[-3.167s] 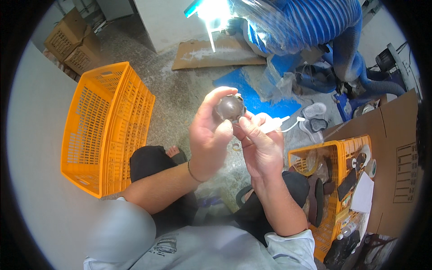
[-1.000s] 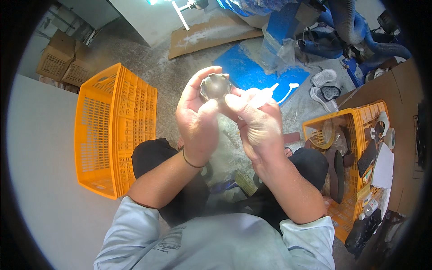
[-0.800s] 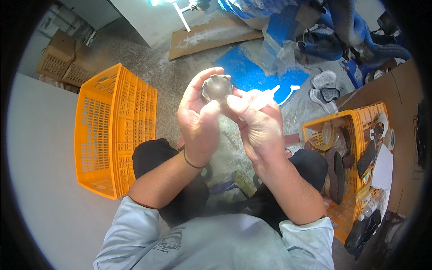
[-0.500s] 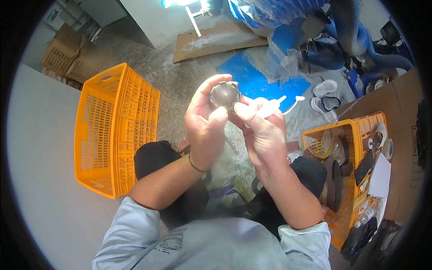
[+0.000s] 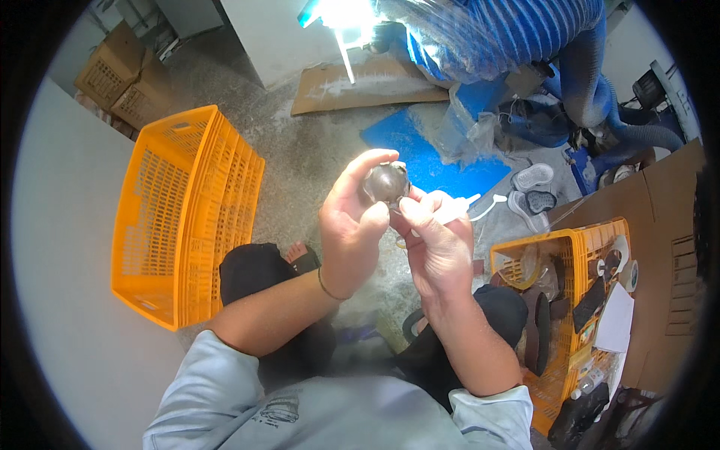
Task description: The person applies glue from a small white bottle to the surface of a round, brown object held in the left hand. The person rotates the object to cover different areas with the glue.
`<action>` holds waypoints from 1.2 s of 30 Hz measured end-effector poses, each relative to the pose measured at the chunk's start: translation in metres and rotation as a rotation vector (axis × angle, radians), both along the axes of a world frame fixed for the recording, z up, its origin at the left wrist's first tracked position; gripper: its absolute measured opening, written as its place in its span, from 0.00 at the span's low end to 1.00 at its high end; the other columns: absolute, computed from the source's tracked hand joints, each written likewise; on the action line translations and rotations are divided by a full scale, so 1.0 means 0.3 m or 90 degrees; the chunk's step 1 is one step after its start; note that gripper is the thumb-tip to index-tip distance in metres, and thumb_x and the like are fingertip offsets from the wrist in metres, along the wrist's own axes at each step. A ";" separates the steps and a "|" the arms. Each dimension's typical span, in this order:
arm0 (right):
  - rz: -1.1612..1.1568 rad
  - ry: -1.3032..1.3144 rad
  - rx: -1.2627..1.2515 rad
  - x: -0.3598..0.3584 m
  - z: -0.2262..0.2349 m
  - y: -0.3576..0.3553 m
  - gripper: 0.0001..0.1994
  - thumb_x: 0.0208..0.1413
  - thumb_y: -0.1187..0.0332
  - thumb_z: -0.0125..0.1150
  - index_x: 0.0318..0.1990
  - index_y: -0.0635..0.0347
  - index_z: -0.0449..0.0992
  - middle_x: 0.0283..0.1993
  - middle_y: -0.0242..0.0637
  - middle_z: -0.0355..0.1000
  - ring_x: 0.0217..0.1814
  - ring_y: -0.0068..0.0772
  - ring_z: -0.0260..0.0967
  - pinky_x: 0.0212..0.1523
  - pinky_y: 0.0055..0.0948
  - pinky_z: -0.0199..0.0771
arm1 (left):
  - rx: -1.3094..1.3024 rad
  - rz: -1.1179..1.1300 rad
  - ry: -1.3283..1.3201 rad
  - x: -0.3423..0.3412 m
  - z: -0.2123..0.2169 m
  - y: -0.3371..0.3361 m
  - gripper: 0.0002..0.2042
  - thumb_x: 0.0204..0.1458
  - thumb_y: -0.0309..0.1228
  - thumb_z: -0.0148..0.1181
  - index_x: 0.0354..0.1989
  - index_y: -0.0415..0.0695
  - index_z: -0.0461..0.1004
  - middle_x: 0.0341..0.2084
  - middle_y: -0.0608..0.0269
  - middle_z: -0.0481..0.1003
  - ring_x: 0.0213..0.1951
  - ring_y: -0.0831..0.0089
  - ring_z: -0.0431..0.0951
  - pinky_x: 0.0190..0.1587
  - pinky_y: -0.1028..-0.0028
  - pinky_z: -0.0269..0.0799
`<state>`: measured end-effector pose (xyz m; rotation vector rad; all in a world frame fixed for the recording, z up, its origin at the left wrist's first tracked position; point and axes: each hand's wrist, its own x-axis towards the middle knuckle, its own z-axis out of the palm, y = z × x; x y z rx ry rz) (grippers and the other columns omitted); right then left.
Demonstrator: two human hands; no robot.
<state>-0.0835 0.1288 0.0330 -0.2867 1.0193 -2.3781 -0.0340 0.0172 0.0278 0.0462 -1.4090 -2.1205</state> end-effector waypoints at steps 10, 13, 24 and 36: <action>-0.024 0.022 0.017 0.036 0.027 0.013 0.10 0.58 0.77 0.65 0.32 0.55 0.68 0.45 0.36 0.73 0.49 0.31 0.72 0.54 0.34 0.74 | -0.182 0.044 0.084 0.022 0.027 -0.007 0.31 0.41 0.13 0.43 0.60 0.32 0.66 0.57 0.50 0.67 0.57 0.67 0.73 0.63 0.67 0.68; -0.024 0.102 0.045 0.054 0.040 0.027 0.11 0.58 0.75 0.66 0.32 0.53 0.67 0.44 0.35 0.72 0.48 0.29 0.70 0.51 0.31 0.71 | -0.255 0.038 0.139 0.041 0.034 -0.020 0.31 0.42 0.14 0.46 0.61 0.33 0.65 0.60 0.48 0.65 0.60 0.65 0.70 0.64 0.67 0.66; -0.005 0.136 0.050 0.071 0.057 0.048 0.12 0.53 0.74 0.68 0.29 0.54 0.66 0.66 0.61 0.67 0.67 0.47 0.66 0.69 0.47 0.62 | -0.313 0.051 0.224 0.072 0.035 -0.028 0.29 0.55 0.25 0.54 0.65 0.27 0.56 0.63 0.41 0.62 0.58 0.63 0.72 0.63 0.65 0.67; -0.034 0.101 0.107 0.059 0.055 0.017 0.11 0.57 0.77 0.62 0.29 0.57 0.65 0.64 0.59 0.70 0.64 0.41 0.68 0.67 0.42 0.66 | -0.200 0.020 0.231 0.036 0.017 -0.022 0.32 0.47 0.18 0.52 0.67 0.34 0.60 0.63 0.48 0.63 0.62 0.62 0.69 0.67 0.63 0.63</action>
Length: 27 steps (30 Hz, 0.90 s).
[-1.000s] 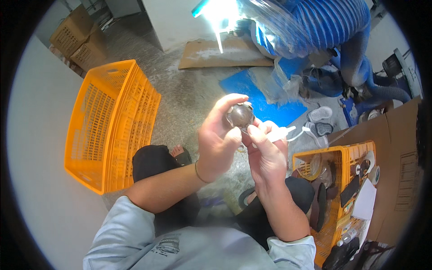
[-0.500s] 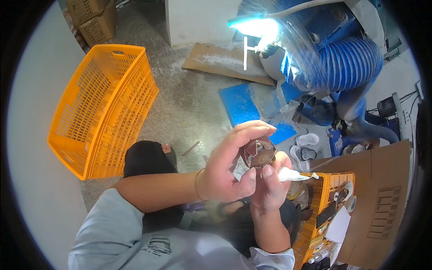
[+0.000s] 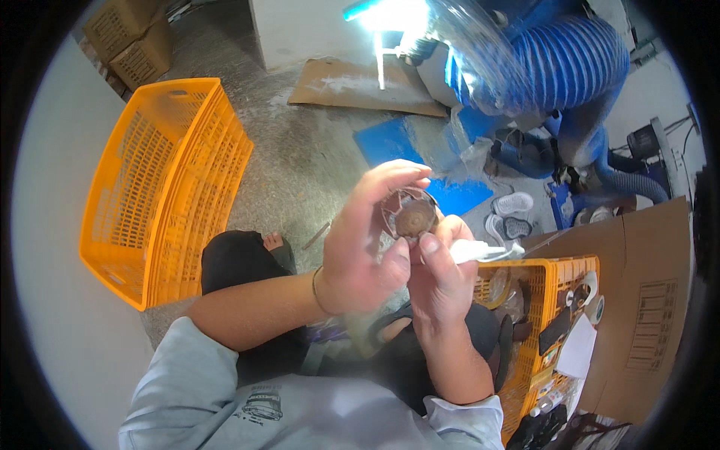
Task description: The person applies glue from a small white bottle to the surface of a round, brown object held in the left hand. The person rotates the object to cover different areas with the glue.
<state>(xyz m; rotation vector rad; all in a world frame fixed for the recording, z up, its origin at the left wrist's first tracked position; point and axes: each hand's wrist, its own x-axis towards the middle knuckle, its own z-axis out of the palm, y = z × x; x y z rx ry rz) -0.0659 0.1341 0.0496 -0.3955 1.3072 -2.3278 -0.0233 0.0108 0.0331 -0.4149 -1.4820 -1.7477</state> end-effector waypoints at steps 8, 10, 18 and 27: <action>0.018 0.007 0.023 -0.034 -0.022 0.002 0.09 0.57 0.78 0.61 0.30 0.61 0.66 0.62 0.55 0.73 0.61 0.38 0.71 0.61 0.38 0.72 | -0.018 0.026 -0.075 -0.008 -0.009 0.009 0.31 0.53 0.22 0.49 0.68 0.28 0.56 0.65 0.44 0.64 0.65 0.62 0.68 0.68 0.62 0.64; 0.019 0.008 -0.004 -0.036 -0.022 -0.004 0.08 0.57 0.78 0.61 0.30 0.62 0.67 0.61 0.55 0.73 0.61 0.40 0.72 0.62 0.40 0.72 | -0.001 0.028 -0.088 -0.015 -0.011 0.011 0.31 0.53 0.23 0.49 0.68 0.28 0.56 0.65 0.43 0.64 0.65 0.62 0.68 0.69 0.62 0.63; -0.003 -0.028 0.005 -0.038 -0.013 0.008 0.09 0.55 0.77 0.66 0.28 0.62 0.69 0.60 0.56 0.74 0.61 0.40 0.72 0.62 0.40 0.72 | 0.049 -0.001 -0.124 -0.012 -0.016 0.020 0.38 0.38 0.08 0.39 0.67 0.32 0.61 0.65 0.45 0.62 0.66 0.60 0.67 0.69 0.61 0.62; -0.004 -0.034 -0.033 -0.032 -0.005 0.012 0.10 0.55 0.78 0.66 0.27 0.61 0.70 0.58 0.56 0.76 0.58 0.37 0.75 0.58 0.36 0.74 | 0.019 0.004 -0.113 -0.016 -0.018 0.022 0.38 0.39 0.11 0.42 0.68 0.33 0.59 0.66 0.44 0.61 0.67 0.59 0.66 0.69 0.61 0.62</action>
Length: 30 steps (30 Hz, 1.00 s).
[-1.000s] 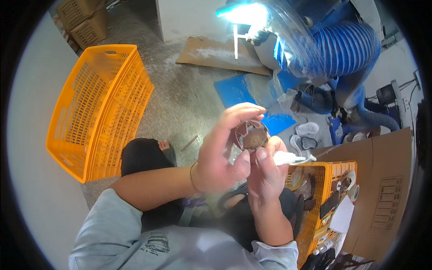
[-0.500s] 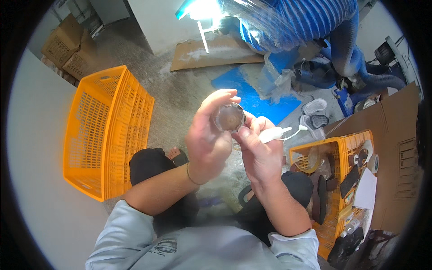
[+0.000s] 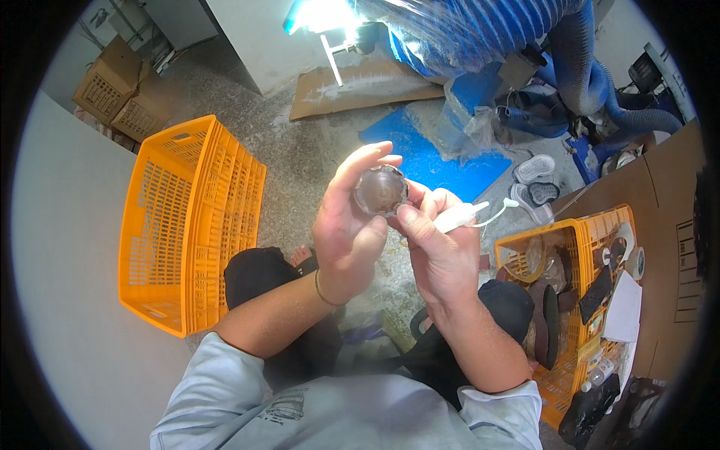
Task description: The person applies glue from a small white bottle to the surface of a round, brown object held in the left hand. The person rotates the object to cover different areas with the glue.
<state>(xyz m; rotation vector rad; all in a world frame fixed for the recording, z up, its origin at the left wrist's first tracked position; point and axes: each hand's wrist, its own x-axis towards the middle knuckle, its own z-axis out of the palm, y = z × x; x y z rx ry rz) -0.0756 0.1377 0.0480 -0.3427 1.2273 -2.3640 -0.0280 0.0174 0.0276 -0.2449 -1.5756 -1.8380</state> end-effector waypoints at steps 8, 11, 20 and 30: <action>0.004 -0.006 0.000 0.003 0.001 -0.002 0.10 0.55 0.78 0.66 0.27 0.60 0.69 0.59 0.56 0.75 0.59 0.38 0.74 0.59 0.37 0.73 | 0.007 0.003 -0.001 0.003 -0.001 0.000 0.37 0.40 0.11 0.43 0.67 0.32 0.60 0.66 0.45 0.62 0.66 0.60 0.66 0.69 0.62 0.62; 0.000 -0.015 -0.001 0.008 -0.002 -0.007 0.11 0.55 0.78 0.66 0.27 0.60 0.68 0.59 0.56 0.75 0.60 0.37 0.74 0.59 0.36 0.73 | 0.037 0.010 -0.014 0.006 0.000 0.006 0.36 0.40 0.11 0.43 0.66 0.32 0.61 0.65 0.46 0.63 0.65 0.61 0.67 0.68 0.62 0.62; 0.009 -0.028 -0.001 0.000 -0.013 -0.013 0.13 0.55 0.78 0.65 0.25 0.57 0.66 0.57 0.51 0.77 0.45 0.20 0.71 0.43 0.24 0.71 | 0.058 -0.016 -0.039 0.013 -0.006 0.005 0.34 0.57 0.29 0.56 0.70 0.29 0.54 0.68 0.46 0.60 0.68 0.65 0.65 0.69 0.65 0.61; 0.025 -0.072 -0.035 0.000 -0.011 -0.019 0.11 0.56 0.80 0.64 0.27 0.58 0.68 0.58 0.51 0.76 0.51 0.27 0.74 0.50 0.31 0.76 | 0.076 -0.007 -0.068 0.017 0.007 0.015 0.33 0.52 0.23 0.51 0.70 0.29 0.55 0.68 0.46 0.61 0.67 0.65 0.65 0.68 0.64 0.63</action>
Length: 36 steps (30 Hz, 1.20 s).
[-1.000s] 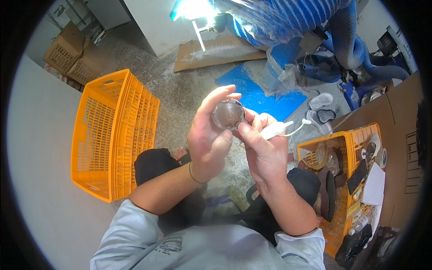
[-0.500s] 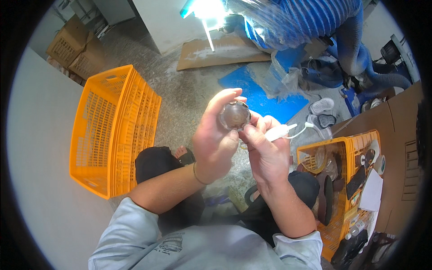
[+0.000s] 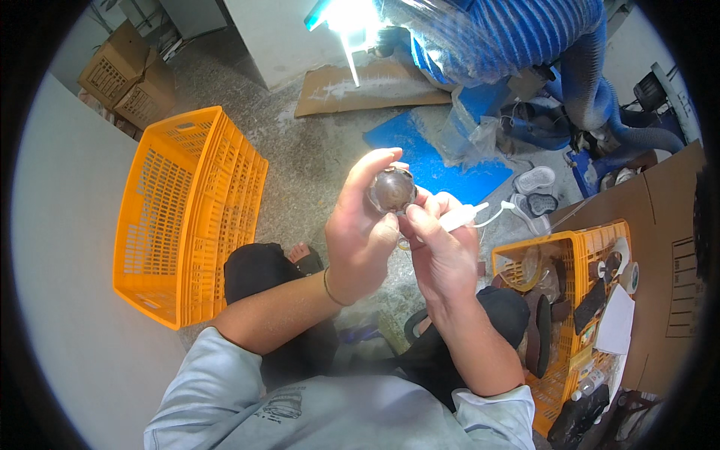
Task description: The person applies glue from a small white bottle to the surface of a round, brown object held in the left hand. The person rotates the object to cover different areas with the glue.
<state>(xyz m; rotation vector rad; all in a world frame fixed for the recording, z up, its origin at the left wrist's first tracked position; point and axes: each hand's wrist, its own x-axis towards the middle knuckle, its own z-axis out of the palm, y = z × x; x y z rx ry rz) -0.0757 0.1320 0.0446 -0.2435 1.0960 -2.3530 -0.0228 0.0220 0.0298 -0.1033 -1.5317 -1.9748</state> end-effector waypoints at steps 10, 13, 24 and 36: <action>0.024 0.020 -0.060 -0.005 -0.025 0.002 0.10 0.58 0.78 0.65 0.30 0.55 0.69 0.51 0.43 0.75 0.52 0.32 0.74 0.53 0.32 0.77 | -0.008 0.045 0.025 -0.011 -0.017 0.008 0.31 0.50 0.17 0.46 0.68 0.31 0.58 0.64 0.49 0.64 0.56 0.68 0.73 0.63 0.67 0.68; 0.015 -0.005 -0.046 -0.005 -0.022 -0.002 0.10 0.58 0.78 0.65 0.30 0.55 0.70 0.51 0.42 0.75 0.51 0.32 0.74 0.53 0.32 0.76 | -0.018 0.040 0.028 -0.015 -0.013 0.004 0.31 0.49 0.14 0.44 0.67 0.32 0.60 0.60 0.51 0.67 0.51 0.70 0.77 0.59 0.69 0.71; 0.026 -0.112 -0.054 -0.036 -0.043 0.053 0.03 0.61 0.77 0.63 0.35 0.63 0.75 0.42 0.44 0.78 0.46 0.42 0.78 0.52 0.38 0.79 | -0.282 0.081 -0.088 -0.007 -0.020 -0.026 0.36 0.48 0.13 0.59 0.70 0.36 0.58 0.63 0.54 0.67 0.57 0.71 0.72 0.59 0.73 0.69; 0.049 -0.145 -0.076 -0.030 -0.064 0.052 0.04 0.59 0.77 0.66 0.38 0.61 0.76 0.40 0.36 0.76 0.45 0.36 0.77 0.55 0.50 0.80 | -0.504 0.277 -0.077 -0.013 -0.036 -0.042 0.30 0.45 0.20 0.70 0.60 0.39 0.71 0.51 0.52 0.76 0.46 0.65 0.78 0.40 0.73 0.77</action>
